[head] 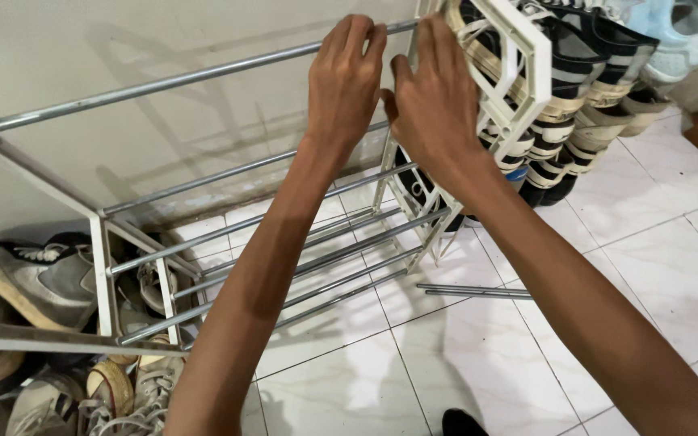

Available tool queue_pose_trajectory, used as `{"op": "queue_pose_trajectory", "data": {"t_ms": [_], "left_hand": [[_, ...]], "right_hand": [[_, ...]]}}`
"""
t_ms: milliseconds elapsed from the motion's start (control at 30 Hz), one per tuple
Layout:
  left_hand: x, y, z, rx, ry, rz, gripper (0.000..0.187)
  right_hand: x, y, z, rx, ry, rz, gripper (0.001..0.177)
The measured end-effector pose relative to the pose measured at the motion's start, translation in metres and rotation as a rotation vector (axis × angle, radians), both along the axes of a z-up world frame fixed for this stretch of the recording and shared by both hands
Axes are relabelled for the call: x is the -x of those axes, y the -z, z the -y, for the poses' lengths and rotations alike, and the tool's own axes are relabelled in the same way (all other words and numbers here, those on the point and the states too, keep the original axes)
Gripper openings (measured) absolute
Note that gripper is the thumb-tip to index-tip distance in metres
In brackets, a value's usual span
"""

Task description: The person assembles a metal shoe rack by inserting horizontal metal rods into the side frames. They repeatedly pick up rods from the floor and slide them into place, working from the bottom upward.

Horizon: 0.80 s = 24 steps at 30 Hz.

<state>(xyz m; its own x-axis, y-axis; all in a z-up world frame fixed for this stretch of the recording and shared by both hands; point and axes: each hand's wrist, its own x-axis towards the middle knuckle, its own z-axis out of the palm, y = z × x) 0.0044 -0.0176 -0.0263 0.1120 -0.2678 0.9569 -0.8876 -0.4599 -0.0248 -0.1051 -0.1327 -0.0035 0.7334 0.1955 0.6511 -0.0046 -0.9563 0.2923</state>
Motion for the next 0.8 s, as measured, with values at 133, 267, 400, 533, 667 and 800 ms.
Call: {"op": "queue_pose_trajectory", "data": {"t_ms": [133, 267, 400, 533, 667, 800], "left_hand": [[0.017, 0.000, -0.003, -0.002, 0.119, -0.012, 0.036], [0.040, -0.001, -0.003, -0.023, 0.229, -0.092, 0.029], [0.069, -0.003, -0.007, -0.015, 0.396, -0.121, 0.022], [0.095, -0.005, -0.013, -0.066, 0.553, -0.136, 0.018], [0.121, 0.000, -0.013, -0.109, 0.657, -0.187, 0.014], [0.138, 0.011, -0.001, -0.162, 0.704, -0.220, 0.012]], "right_hand": [[0.018, -0.001, -0.005, -0.138, -0.047, -0.048, 0.032], [0.051, -0.008, -0.013, -0.192, -0.069, -0.093, 0.040], [0.095, -0.013, -0.021, -0.083, -0.057, -0.070, 0.037], [0.136, -0.018, -0.016, -0.079, -0.099, -0.137, 0.028], [0.166, -0.013, -0.004, -0.009, -0.148, -0.069, 0.022], [0.184, 0.000, 0.014, 0.067, -0.164, -0.031, 0.020]]}}
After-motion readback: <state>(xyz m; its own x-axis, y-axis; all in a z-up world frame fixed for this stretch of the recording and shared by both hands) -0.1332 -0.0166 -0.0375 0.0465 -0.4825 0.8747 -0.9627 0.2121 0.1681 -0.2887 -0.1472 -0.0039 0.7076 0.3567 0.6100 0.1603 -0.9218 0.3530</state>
